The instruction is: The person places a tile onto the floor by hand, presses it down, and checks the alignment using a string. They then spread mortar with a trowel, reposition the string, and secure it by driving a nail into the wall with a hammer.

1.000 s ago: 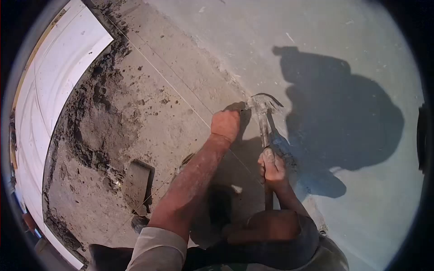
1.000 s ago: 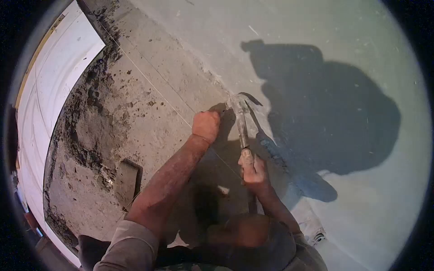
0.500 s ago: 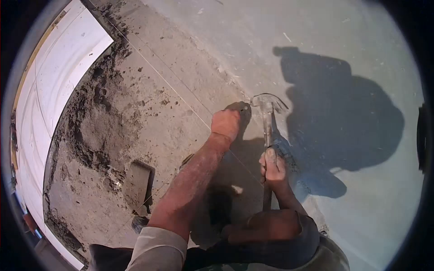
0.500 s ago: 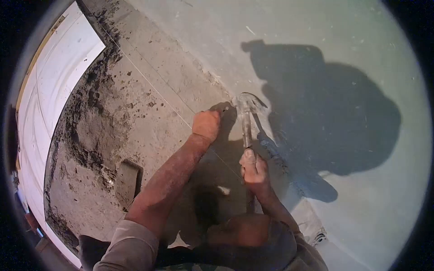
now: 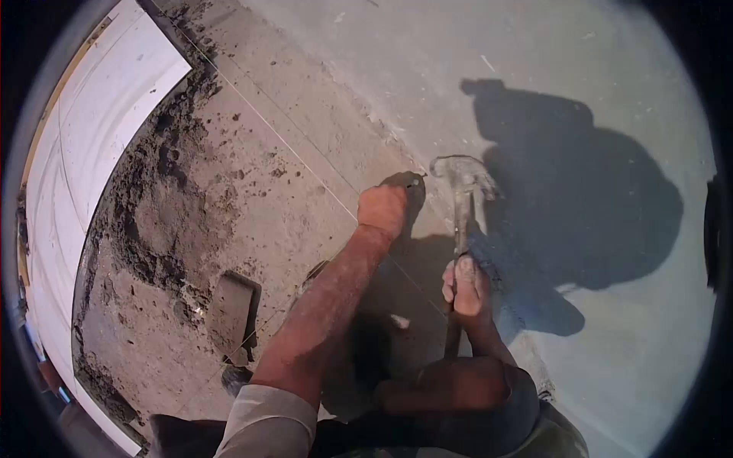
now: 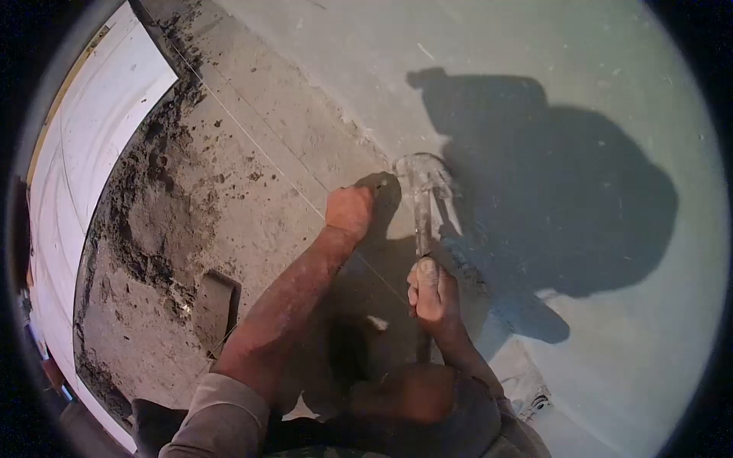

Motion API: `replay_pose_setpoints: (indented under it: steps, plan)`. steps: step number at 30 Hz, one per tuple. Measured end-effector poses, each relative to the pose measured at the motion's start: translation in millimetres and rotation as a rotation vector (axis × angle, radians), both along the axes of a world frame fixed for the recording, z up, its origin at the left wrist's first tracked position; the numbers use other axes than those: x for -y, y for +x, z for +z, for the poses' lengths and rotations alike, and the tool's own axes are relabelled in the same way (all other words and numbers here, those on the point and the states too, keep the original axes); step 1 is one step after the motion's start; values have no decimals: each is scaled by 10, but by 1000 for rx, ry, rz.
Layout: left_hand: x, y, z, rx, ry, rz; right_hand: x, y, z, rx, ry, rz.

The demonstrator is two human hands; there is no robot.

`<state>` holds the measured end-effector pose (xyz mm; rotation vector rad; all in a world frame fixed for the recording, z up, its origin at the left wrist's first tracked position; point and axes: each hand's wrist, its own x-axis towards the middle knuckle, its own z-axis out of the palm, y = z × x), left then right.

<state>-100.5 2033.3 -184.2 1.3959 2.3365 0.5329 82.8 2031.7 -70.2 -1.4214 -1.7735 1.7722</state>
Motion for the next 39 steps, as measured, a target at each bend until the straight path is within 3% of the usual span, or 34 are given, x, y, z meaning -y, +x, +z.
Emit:
replay_pose_setpoints:
  steps: [4,6,7,12,15,17,19,20,24,26,29,33,37,39]
  plan:
    - [0,20,-23,-8,-9,-22,-20,-75,214,-31,113,63]
    - [0,24,7,-24,-9,-25,-83,-144,229,369,-159,70]
    - [2,27,30,-5,-18,-16,-97,-135,220,363,-147,71]
    - [-22,16,19,12,-54,4,-49,-93,364,161,18,82]
    - [-23,6,38,28,-53,7,-58,14,417,-45,22,23]
    - [-2,4,71,13,-26,3,-94,133,154,-125,-72,-8]
    - [9,38,50,-8,-6,13,-118,-79,59,276,266,276]
    - [-13,32,29,-29,9,30,-137,-81,196,284,-148,75]
    - [-25,18,47,-24,-13,12,-55,-53,230,181,-96,56]
    - [-9,18,87,-5,-7,20,-39,-45,248,36,182,96]
    - [-45,8,27,6,-68,-7,-172,54,-75,212,101,181]
    - [-8,-58,70,20,-87,-24,-65,63,175,182,-181,30]
    - [139,-296,232,213,-56,-46,263,689,-70,215,45,213]
    - [246,-461,361,249,105,-130,478,891,-156,310,293,404]
